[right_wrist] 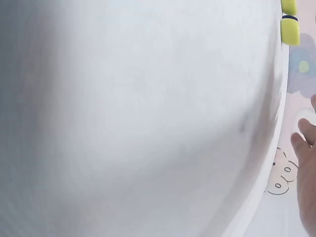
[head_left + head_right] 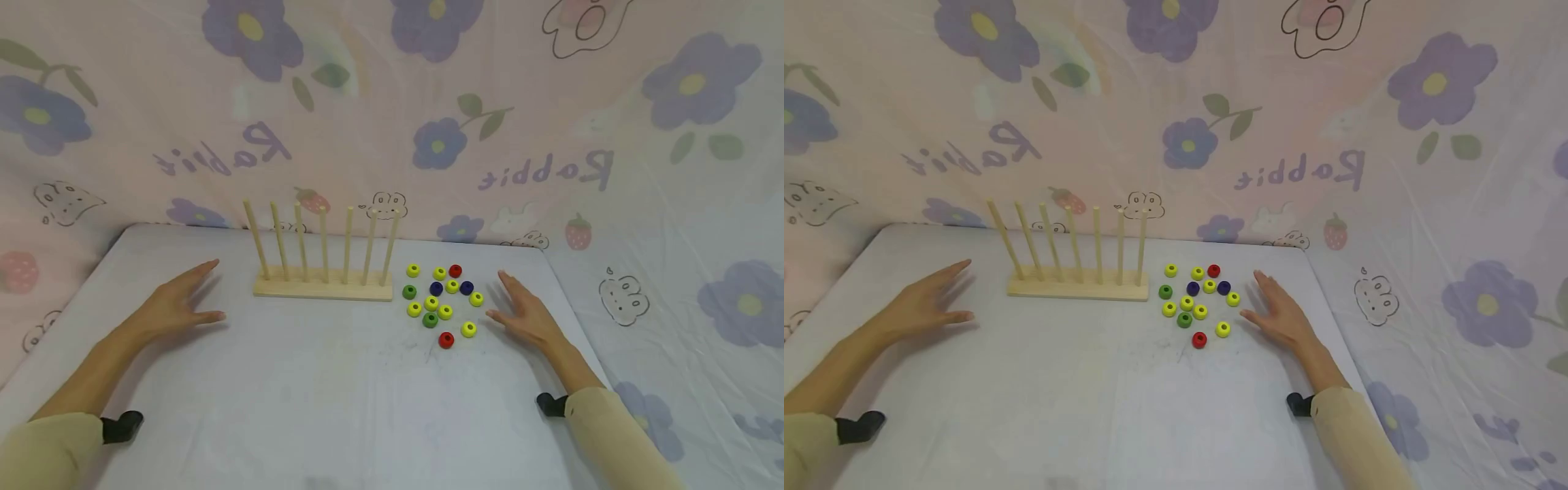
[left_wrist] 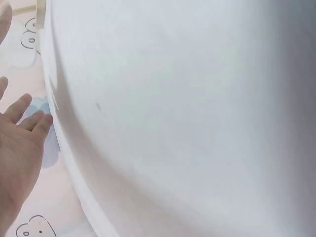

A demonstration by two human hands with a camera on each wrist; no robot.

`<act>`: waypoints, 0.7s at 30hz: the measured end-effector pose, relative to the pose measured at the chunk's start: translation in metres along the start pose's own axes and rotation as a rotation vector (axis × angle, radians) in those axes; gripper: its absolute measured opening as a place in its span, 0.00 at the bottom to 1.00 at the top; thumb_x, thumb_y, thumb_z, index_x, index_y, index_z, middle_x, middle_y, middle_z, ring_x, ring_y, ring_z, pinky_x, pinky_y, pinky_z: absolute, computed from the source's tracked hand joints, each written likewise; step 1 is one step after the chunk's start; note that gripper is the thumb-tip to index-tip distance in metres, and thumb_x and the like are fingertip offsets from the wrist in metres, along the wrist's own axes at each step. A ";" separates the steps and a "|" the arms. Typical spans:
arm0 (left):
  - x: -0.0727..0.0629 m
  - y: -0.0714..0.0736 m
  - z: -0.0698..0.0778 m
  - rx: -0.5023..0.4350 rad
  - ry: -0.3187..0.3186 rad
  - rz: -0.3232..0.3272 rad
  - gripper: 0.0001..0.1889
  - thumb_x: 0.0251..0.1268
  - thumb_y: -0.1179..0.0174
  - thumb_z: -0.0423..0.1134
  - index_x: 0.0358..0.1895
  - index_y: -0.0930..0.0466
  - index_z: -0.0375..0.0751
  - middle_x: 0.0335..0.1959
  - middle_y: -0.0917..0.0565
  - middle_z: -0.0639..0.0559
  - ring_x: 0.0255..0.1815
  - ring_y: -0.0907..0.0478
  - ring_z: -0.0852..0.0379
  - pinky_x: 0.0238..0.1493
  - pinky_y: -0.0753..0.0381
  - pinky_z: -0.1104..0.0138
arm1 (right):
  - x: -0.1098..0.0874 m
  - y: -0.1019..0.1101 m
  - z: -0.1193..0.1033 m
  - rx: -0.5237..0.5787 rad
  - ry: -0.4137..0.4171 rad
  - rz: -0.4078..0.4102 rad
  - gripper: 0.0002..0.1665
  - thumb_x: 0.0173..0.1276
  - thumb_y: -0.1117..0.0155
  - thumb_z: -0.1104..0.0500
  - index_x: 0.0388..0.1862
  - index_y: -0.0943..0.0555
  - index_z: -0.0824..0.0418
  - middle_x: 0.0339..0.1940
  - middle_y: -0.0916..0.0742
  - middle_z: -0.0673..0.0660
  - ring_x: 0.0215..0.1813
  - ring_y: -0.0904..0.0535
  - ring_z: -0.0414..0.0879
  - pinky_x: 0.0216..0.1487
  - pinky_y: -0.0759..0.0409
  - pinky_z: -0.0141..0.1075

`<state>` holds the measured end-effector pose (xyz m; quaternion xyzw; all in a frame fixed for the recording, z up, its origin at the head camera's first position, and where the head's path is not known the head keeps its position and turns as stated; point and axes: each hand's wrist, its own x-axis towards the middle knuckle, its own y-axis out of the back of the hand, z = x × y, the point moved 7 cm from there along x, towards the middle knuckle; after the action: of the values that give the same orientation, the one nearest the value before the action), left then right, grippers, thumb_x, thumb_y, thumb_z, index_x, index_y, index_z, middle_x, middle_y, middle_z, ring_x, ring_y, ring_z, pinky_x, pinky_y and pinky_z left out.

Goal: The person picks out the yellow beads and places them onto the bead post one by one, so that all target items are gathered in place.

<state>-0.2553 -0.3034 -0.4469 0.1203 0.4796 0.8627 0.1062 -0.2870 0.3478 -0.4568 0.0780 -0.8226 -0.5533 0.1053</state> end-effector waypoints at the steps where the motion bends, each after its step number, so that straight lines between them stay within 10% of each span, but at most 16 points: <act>1: 0.002 0.000 0.002 -0.009 0.009 -0.003 0.58 0.51 0.24 0.54 0.80 0.52 0.43 0.75 0.44 0.28 0.71 0.44 0.24 0.66 0.43 0.31 | 0.000 0.001 -0.001 0.018 -0.002 0.005 0.56 0.65 0.35 0.35 0.83 0.51 0.50 0.80 0.40 0.62 0.78 0.46 0.66 0.73 0.45 0.66; 13: 0.025 -0.006 0.017 -0.168 0.058 -0.027 0.54 0.49 0.23 0.55 0.77 0.43 0.41 0.69 0.31 0.30 0.63 0.28 0.29 0.61 0.30 0.37 | 0.005 -0.004 -0.019 0.300 0.017 0.031 0.46 0.64 0.28 0.45 0.77 0.36 0.56 0.73 0.27 0.60 0.65 0.24 0.61 0.67 0.27 0.55; 21: 0.036 -0.016 0.021 -0.277 0.075 -0.062 0.50 0.53 0.24 0.47 0.77 0.42 0.39 0.67 0.28 0.29 0.65 0.30 0.30 0.62 0.28 0.40 | 0.007 -0.004 -0.020 0.543 -0.049 0.041 0.36 0.68 0.31 0.56 0.73 0.30 0.60 0.70 0.24 0.61 0.63 0.22 0.58 0.57 0.21 0.28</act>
<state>-0.2816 -0.2671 -0.4461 0.0575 0.3629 0.9209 0.1303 -0.2883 0.3268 -0.4528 0.0735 -0.9445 -0.3122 0.0718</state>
